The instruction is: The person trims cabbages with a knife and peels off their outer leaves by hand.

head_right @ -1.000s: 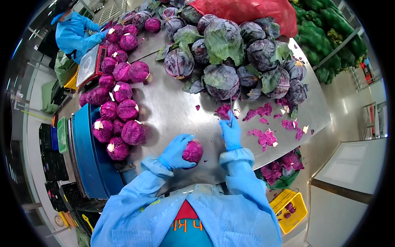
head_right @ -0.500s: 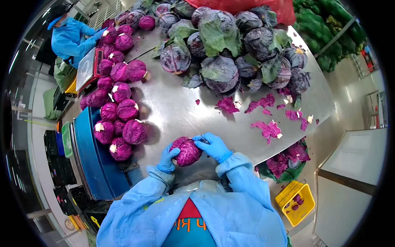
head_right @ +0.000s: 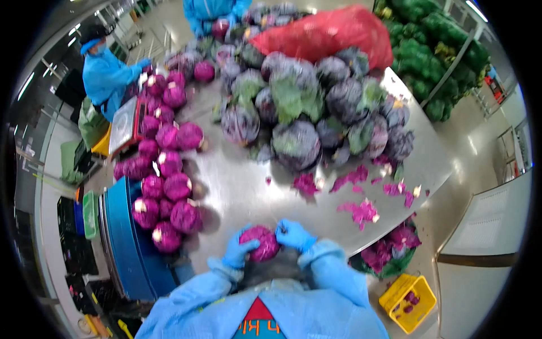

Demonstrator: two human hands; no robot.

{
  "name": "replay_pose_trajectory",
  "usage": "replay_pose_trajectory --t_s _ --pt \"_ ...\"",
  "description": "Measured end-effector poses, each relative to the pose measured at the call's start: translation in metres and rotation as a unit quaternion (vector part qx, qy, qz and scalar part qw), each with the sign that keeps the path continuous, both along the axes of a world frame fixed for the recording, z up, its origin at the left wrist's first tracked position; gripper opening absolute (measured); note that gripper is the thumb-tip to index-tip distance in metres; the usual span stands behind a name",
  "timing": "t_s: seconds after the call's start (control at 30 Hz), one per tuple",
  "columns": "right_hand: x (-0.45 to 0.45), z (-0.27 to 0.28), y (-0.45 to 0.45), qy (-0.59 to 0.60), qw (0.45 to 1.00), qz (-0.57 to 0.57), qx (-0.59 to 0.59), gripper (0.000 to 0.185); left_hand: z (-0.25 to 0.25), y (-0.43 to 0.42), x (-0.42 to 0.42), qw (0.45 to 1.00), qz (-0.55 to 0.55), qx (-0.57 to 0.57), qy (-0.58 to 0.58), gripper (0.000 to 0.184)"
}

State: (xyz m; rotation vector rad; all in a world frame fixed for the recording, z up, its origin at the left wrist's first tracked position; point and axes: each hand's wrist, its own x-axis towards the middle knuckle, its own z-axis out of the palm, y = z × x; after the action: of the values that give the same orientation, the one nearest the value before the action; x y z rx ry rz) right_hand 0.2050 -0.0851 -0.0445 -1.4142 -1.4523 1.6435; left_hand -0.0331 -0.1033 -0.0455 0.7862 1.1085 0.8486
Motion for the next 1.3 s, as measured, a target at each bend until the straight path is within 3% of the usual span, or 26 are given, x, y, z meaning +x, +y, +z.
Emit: replay_pose_trajectory --t_s 0.1,0.13,0.2,0.3,0.4,0.5,0.6,0.63,0.73,0.77,0.8,0.83,0.87,0.9,0.93,1.0,1.03,1.07,1.1,1.2,1.3 --pt "0.002 -0.009 -0.013 -0.003 0.997 -0.011 0.078 0.012 0.000 0.005 0.000 0.999 -0.027 -0.013 -0.016 0.066" --pt "0.008 -0.020 -0.013 0.067 0.998 0.002 0.004 0.011 -0.001 0.007 0.003 1.000 0.004 -0.006 0.000 0.058" --pt "0.014 -0.009 -0.020 0.137 0.990 0.002 0.026 0.017 0.009 0.014 0.006 0.999 -0.002 -0.028 -0.042 0.048" --pt "0.018 0.023 -0.025 0.252 0.962 -0.019 -0.101 0.023 0.006 0.022 0.003 0.990 0.034 -0.108 -0.081 0.037" --pt "0.023 0.028 -0.031 0.163 0.982 -0.073 -0.066 0.023 0.013 0.021 0.005 0.994 0.006 -0.112 0.002 0.043" --pt "0.041 0.040 -0.045 0.139 0.980 -0.101 -0.098 0.022 0.003 0.024 0.009 0.983 0.068 -0.165 -0.029 0.036" --pt "0.076 0.061 -0.067 0.176 0.978 -0.074 -0.084 0.021 -0.050 0.023 0.003 0.968 0.091 -0.234 -0.025 0.043" --pt "0.089 0.068 -0.077 0.178 0.971 -0.141 -0.068 0.021 -0.030 0.020 0.013 0.965 0.111 -0.231 -0.054 0.054" --pt "0.129 0.078 -0.097 0.193 0.908 -0.372 -0.011 0.023 0.038 0.013 0.033 0.921 0.075 -0.299 -0.239 0.062" --pt "0.149 0.060 -0.101 0.141 0.888 -0.437 0.014 0.025 0.041 0.014 0.033 0.915 0.066 -0.321 -0.234 0.061" --pt "0.167 0.036 -0.102 0.088 0.862 -0.497 0.038 0.027 0.026 0.014 0.031 0.963 0.072 -0.246 -0.087 0.060" --pt "0.185 0.015 -0.112 -0.142 0.851 -0.497 0.089 0.029 -0.002 0.017 0.029 0.981 0.076 -0.165 0.062 0.059" --pt "0.193 0.002 -0.120 -0.363 0.794 -0.468 0.136 0.030 -0.017 0.015 0.027 0.971 0.076 -0.079 0.212 0.058" --pt "0.193 -0.001 -0.120 -0.344 0.793 -0.480 0.148 0.034 0.017 0.009 0.039 0.923 0.130 0.113 0.345 0.064" --pt "0.193 -0.009 -0.113 -0.356 0.796 -0.457 0.176 0.037 0.029 0.014 0.038 0.932 0.019 0.182 0.313 0.069" --pt "0.188 -0.026 -0.099 -0.380 0.798 -0.412 0.221 0.044 0.045 0.022 0.028 0.901 -0.210 0.301 0.231 0.079" --pt "0.179 -0.019 -0.089 -0.463 0.763 -0.361 0.270 0.045 0.049 0.025 0.030 0.831 -0.264 0.373 0.318 0.097" --pt "0.169 -0.009 -0.077 -0.538 0.724 -0.300 0.311 0.047 0.057 0.029 0.031 0.815 -0.311 0.394 0.289 0.110" --pt "0.158 0.000 -0.067 -0.560 0.729 -0.279 0.278 0.047 0.061 0.033 0.031 0.801 -0.351 0.389 0.290 0.116" --pt "0.163 -0.032 -0.051 -0.595 0.748 -0.230 0.183 0.049 0.062 0.034 0.046 0.748 -0.337 0.438 0.366 0.108" --pt "0.177 -0.027 -0.053 -0.594 0.756 -0.258 0.092 0.052 0.058 0.031 0.058 0.772 -0.271 0.429 0.384 0.097"
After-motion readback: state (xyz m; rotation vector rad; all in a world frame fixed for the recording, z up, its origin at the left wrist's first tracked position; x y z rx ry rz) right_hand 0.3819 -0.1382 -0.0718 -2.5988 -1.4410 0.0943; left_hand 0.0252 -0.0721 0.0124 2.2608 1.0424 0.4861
